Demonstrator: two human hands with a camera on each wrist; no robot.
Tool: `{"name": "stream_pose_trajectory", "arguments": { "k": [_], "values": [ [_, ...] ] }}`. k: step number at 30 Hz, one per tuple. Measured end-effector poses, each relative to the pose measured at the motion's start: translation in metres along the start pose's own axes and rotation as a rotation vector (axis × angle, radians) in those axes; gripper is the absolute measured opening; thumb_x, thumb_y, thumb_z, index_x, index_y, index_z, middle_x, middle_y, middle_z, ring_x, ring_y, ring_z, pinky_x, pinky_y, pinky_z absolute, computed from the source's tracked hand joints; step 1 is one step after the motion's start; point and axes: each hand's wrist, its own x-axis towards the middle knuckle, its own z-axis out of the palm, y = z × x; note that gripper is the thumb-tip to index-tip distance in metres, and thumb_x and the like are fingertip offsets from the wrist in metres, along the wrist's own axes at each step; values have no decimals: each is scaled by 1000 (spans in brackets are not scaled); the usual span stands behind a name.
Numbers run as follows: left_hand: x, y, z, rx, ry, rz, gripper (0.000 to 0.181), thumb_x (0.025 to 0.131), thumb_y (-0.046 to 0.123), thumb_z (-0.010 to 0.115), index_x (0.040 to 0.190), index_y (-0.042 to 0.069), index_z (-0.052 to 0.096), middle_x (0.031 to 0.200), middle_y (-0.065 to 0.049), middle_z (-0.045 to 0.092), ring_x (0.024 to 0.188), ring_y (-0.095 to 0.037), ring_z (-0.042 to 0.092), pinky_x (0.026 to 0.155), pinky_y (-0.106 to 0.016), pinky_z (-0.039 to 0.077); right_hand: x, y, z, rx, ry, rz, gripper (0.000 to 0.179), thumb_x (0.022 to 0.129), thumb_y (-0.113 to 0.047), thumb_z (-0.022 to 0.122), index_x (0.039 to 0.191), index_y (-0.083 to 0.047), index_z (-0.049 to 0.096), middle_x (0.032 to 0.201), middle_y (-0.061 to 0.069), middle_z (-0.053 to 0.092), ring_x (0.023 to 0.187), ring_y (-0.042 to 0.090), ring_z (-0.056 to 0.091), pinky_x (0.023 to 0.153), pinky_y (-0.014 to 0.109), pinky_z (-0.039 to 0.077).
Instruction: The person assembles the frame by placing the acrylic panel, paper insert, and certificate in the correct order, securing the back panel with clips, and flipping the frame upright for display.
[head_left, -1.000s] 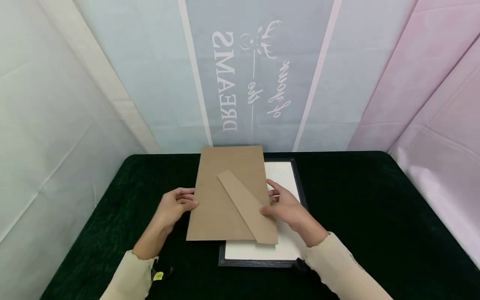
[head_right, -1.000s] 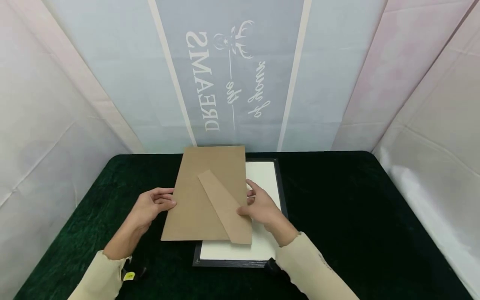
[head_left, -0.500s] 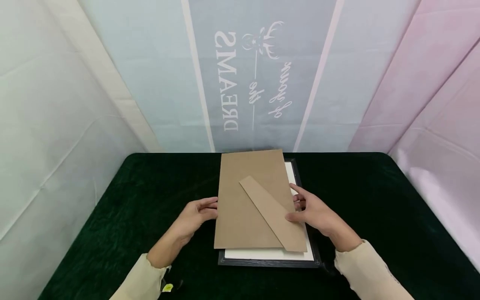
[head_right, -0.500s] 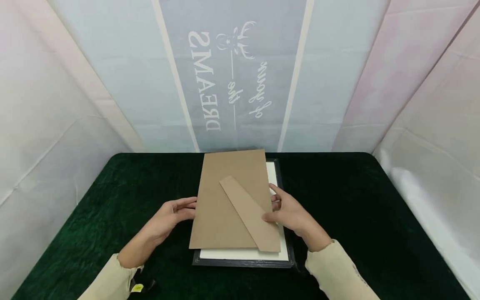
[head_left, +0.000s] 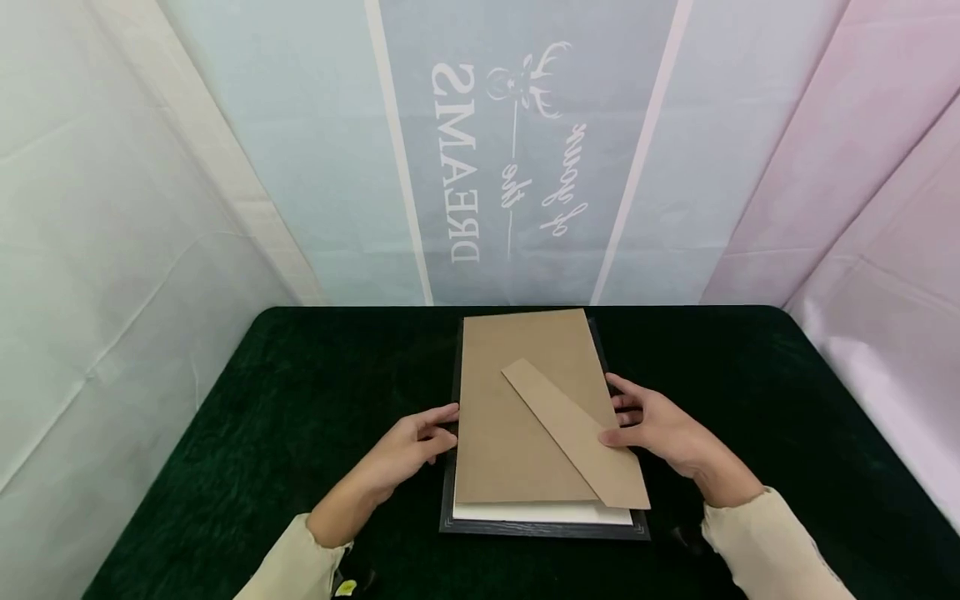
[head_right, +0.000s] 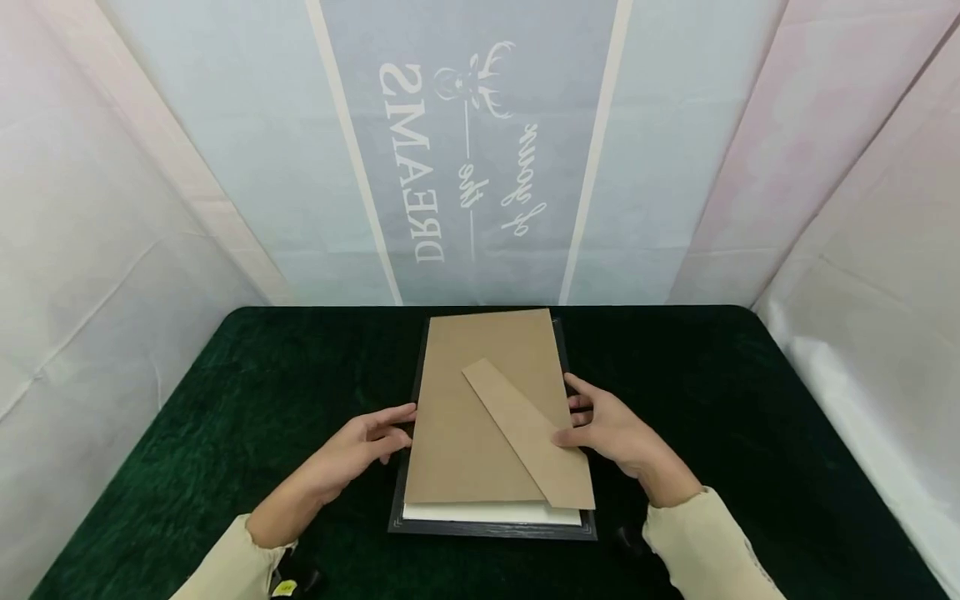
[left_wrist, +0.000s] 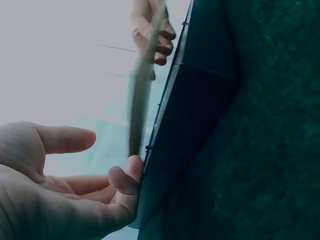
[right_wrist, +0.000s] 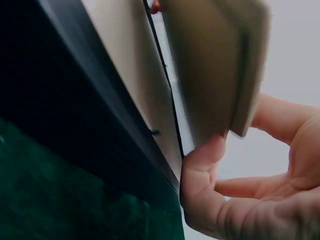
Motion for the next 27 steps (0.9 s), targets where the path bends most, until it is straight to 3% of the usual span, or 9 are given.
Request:
{"name": "stream_pose_trajectory", "arguments": {
  "k": [8, 12, 16, 19, 23, 27],
  "values": [
    [4, -2, 5, 66, 64, 11, 56, 98, 18, 60, 151, 14, 42, 145, -8, 56, 99, -16, 63, 82, -33, 53, 2, 2, -7, -1, -48, -24, 99, 83, -10, 79, 158, 0, 16, 130, 25, 44, 105, 27, 53, 78, 30, 56],
    [4, -2, 1, 42, 68, 12, 53, 99, 13, 56, 151, 13, 42, 143, -11, 58, 99, -18, 67, 92, -41, 55, 3, 5, -6, 0, -56, -18, 98, 83, -10, 79, 157, 1, 16, 130, 24, 45, 103, 27, 51, 77, 30, 56],
    [3, -1, -2, 39, 44, 17, 53, 100, 12, 55, 152, 13, 40, 144, -12, 57, 106, -19, 69, 105, -52, 47, 2, 5, -4, -15, -47, -11, 96, 84, -10, 78, 157, 1, 17, 134, 24, 45, 104, 26, 52, 77, 30, 57],
    [3, 0, -4, 55, 54, 18, 52, 100, 12, 56, 151, 15, 42, 144, -10, 56, 108, -19, 69, 108, -56, 44, 1, 5, -3, -49, -30, -19, 95, 84, -10, 78, 157, 2, 18, 135, 25, 46, 106, 27, 54, 77, 30, 57],
    [3, 0, -6, 95, 109, 9, 46, 99, 12, 57, 144, 17, 50, 141, -9, 57, 101, -17, 69, 100, -50, 51, 0, 3, 0, -91, -6, -25, 94, 83, -9, 78, 156, 2, 20, 134, 25, 48, 107, 28, 54, 76, 31, 57],
    [4, -3, -5, 190, 136, 10, 38, 98, 14, 61, 136, 18, 59, 135, -8, 57, 95, -15, 65, 82, -37, 57, -1, 1, 1, -136, 2, -24, 97, 82, -11, 79, 157, 1, 18, 132, 24, 47, 106, 28, 54, 75, 30, 57]
  ]
}}
